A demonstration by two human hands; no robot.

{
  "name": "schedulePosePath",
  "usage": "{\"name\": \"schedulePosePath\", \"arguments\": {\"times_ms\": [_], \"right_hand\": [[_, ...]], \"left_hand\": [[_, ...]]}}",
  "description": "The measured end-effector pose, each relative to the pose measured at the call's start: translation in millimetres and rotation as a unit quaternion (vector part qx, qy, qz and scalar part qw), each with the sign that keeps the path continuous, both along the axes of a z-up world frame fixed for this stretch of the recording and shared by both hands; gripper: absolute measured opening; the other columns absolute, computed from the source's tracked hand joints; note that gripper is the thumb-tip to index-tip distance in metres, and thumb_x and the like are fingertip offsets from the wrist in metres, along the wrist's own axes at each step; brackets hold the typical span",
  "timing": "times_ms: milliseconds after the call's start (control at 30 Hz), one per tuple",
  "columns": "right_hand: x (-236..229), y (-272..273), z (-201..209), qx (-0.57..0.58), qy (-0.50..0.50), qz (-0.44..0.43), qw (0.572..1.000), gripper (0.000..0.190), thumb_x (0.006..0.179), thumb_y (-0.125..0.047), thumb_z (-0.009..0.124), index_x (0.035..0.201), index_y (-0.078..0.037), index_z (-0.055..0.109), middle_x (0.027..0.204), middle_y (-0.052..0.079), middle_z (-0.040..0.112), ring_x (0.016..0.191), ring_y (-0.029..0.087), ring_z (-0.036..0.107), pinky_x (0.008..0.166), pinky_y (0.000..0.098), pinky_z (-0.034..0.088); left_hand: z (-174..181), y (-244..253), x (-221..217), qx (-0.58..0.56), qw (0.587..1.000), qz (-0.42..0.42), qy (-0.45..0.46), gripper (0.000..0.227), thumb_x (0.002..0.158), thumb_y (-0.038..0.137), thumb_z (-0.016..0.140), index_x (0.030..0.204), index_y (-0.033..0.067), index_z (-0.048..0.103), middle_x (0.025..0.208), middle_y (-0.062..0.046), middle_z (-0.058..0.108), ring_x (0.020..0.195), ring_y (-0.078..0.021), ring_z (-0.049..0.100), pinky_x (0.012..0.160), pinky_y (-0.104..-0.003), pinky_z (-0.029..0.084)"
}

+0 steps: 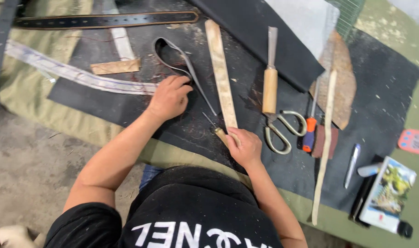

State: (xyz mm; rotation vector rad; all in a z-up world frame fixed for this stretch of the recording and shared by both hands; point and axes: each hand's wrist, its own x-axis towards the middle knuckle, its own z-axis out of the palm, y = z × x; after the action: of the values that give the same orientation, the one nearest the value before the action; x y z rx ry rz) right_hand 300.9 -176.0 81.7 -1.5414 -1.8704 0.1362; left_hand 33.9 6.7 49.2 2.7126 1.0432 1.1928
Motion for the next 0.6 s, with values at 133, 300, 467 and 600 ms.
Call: {"name": "schedulePosePath", "arguments": {"times_ms": [133,300,467,600], "right_hand": [[7.8,-3.1,-11.6,0.002,0.01,-0.004,1.0,0.018,0.09,-0.028,0.076,0.105,-0.019,0.078,0.078,0.0,0.072,0.07,0.023,0.071,0.067,0.0354,0.057],[3.0,-0.9,-4.9,0.005,-0.003,-0.002,1.0,0.017,0.089,-0.03,0.076,0.105,-0.022,0.078,0.076,-0.001,0.069,0.07,0.022,0.07,0.067,0.035,0.056],[-1.1,-2.2,7.9,-0.026,-0.022,0.02,0.999,0.018,0.092,-0.025,0.073,0.106,-0.016,0.077,0.084,0.003,0.073,0.073,0.025,0.07,0.067,0.0372,0.054],[-5.1,-2.4,18.1,-0.056,-0.027,0.028,0.998,0.018,0.095,-0.019,0.068,0.108,-0.011,0.077,0.091,0.004,0.077,0.077,0.026,0.072,0.068,0.0386,0.053]], "left_hand": [[4.0,1.3,-0.2,-0.001,1.0,-0.027,0.01,0.021,0.072,0.004,0.069,0.091,0.0133,0.073,0.11,-0.01,0.07,0.098,-0.033,0.069,0.083,-0.04,0.055],[41.0,-5.6,-16.4,-0.034,0.992,0.059,-0.109,0.023,0.079,-0.001,0.07,0.1,0.0084,0.074,0.113,-0.013,0.066,0.099,-0.0343,0.069,0.089,-0.042,0.056],[32.1,35.4,-173.9,-0.022,0.965,0.256,-0.058,0.013,0.092,-0.005,0.069,0.096,0.007,0.072,0.093,-0.013,0.063,0.089,-0.0355,0.064,0.084,-0.044,0.05],[-6.8,63.0,-337.9,0.0,0.88,0.473,0.037,0.012,0.087,0.009,0.065,0.091,0.0151,0.074,0.086,-0.005,0.07,0.083,-0.0305,0.065,0.067,-0.044,0.05]]}}
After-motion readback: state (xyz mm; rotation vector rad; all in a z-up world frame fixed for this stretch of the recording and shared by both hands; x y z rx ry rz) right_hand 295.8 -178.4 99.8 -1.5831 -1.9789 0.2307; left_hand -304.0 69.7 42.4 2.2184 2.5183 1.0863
